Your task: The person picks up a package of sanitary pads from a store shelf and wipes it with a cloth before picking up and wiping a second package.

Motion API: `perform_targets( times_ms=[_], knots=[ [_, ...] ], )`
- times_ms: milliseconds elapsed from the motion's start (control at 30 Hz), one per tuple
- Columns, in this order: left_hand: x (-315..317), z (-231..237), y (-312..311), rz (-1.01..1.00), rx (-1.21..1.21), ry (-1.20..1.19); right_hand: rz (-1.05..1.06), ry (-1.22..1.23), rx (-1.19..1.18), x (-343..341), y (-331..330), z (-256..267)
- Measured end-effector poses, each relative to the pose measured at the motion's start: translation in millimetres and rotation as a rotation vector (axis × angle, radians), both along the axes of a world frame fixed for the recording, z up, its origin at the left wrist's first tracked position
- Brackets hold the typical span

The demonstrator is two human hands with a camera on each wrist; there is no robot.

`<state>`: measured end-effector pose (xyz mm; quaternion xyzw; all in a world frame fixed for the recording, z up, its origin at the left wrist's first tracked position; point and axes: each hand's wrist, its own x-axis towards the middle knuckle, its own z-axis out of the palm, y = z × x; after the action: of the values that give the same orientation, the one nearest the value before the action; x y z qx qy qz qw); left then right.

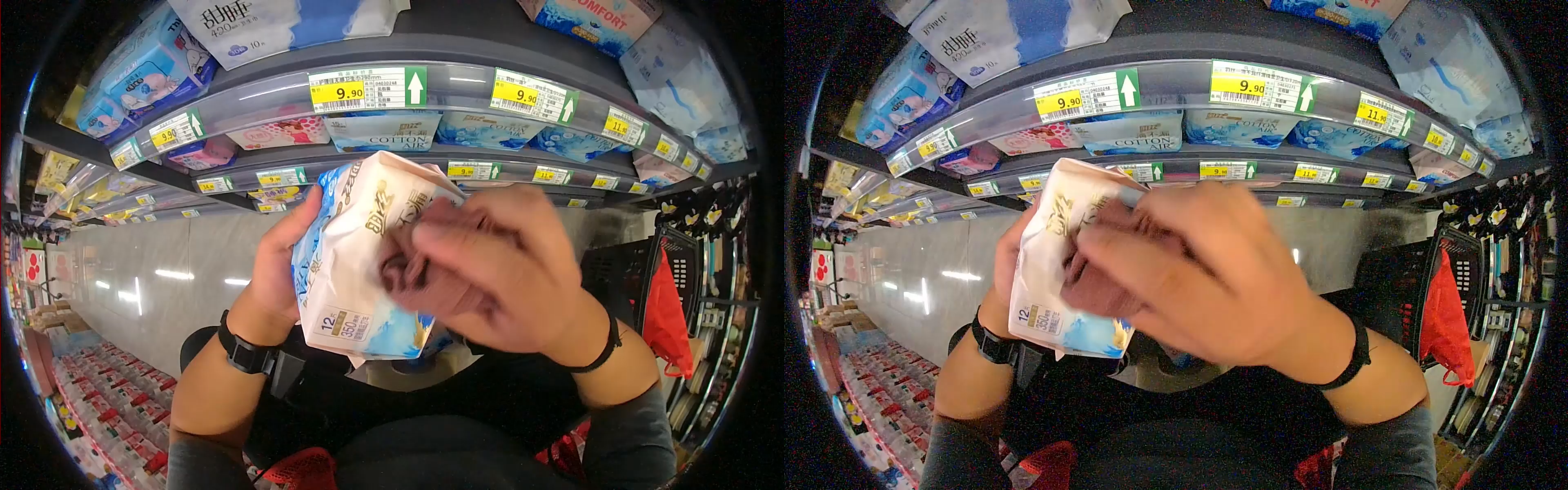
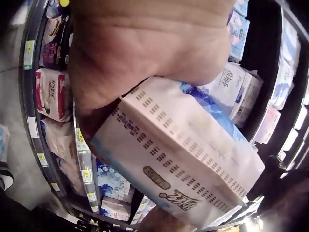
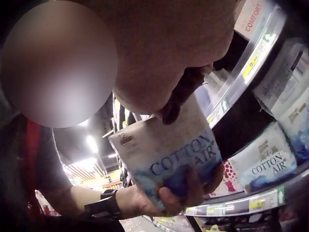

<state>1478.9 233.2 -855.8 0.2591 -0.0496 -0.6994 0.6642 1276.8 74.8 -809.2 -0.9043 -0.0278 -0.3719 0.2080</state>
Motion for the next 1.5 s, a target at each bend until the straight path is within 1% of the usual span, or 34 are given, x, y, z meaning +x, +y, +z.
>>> perform_targets(
  times_ms=[100, 133, 267, 467, 600, 667, 733, 833, 867, 933, 1133, 1233, 1333, 1433, 1500],
  knots=[
    [-4.9, 2.8, 0.6, 0.1, 0.115, 0.075, 0.126, -0.011, 0.029, 0.0, 9.1, -7.0],
    [-3.4, -0.4, -1.3, 0.108, 0.034, 0.026, 0.166, 0.005, 0.044, -1.6, 12.9, -6.0],
    [-3.1, -3.0, -1.4, 0.12, -0.003, -0.032, 0.249, -0.031, 0.059, -1.8, 27.1, -5.4],
    [-4.3, -0.8, -1.6, 0.086, 0.017, -0.07, 0.237, -0.067, 0.017, -2.7, 39.0, -7.8],
    [-5.5, -0.6, -0.6, 0.053, 0.044, -0.05, 0.247, -0.011, 0.028, -2.2, 21.4, -0.6],
    [-7.0, 1.3, 1.4, 0.011, 0.064, -0.059, 0.207, -0.005, 0.047, -3.8, 12.3, -1.2],
    [-1.4, -6.3, 2.7, -0.119, -0.168, 0.351, 0.142, -0.008, 0.037, -4.6, 2.4, -0.2],
    [4.3, -20.7, 0.2, -0.148, -0.253, 0.238, 0.022, -0.029, 0.001, 2.7, -5.8, 4.9],
    [4.4, -18.7, 2.3, -0.128, -0.148, 0.098, -0.02, -0.024, -0.002, 2.3, -7.0, 6.5],
    [-4.9, 1.5, 2.4, -0.047, 0.054, -0.081, -0.055, -0.006, 0.002, 0.4, -10.9, 6.4],
    [-8.1, -1.1, 2.2, -0.021, 0.062, -0.086, -0.081, 0.028, 0.011, -2.1, -13.2, 9.1],
    [-11.1, -0.4, -0.8, 0.04, 0.034, -0.15, -0.069, 0.015, 0.023, -1.0, -9.8, 4.4],
    [-12.2, -0.7, -1.4, 0.053, 0.021, -0.116, -0.063, -0.001, 0.05, 0.3, -2.0, 1.4],
    [-13.7, -2.4, -2.3, 0.044, 0.043, -0.181, -0.028, 0.008, 0.089, 0.3, 3.9, 2.3],
    [-7.7, -1.4, -0.1, 0.016, 0.003, -0.16, 0.01, 0.012, 0.102, 0.5, 5.4, -0.4]
  ],
)
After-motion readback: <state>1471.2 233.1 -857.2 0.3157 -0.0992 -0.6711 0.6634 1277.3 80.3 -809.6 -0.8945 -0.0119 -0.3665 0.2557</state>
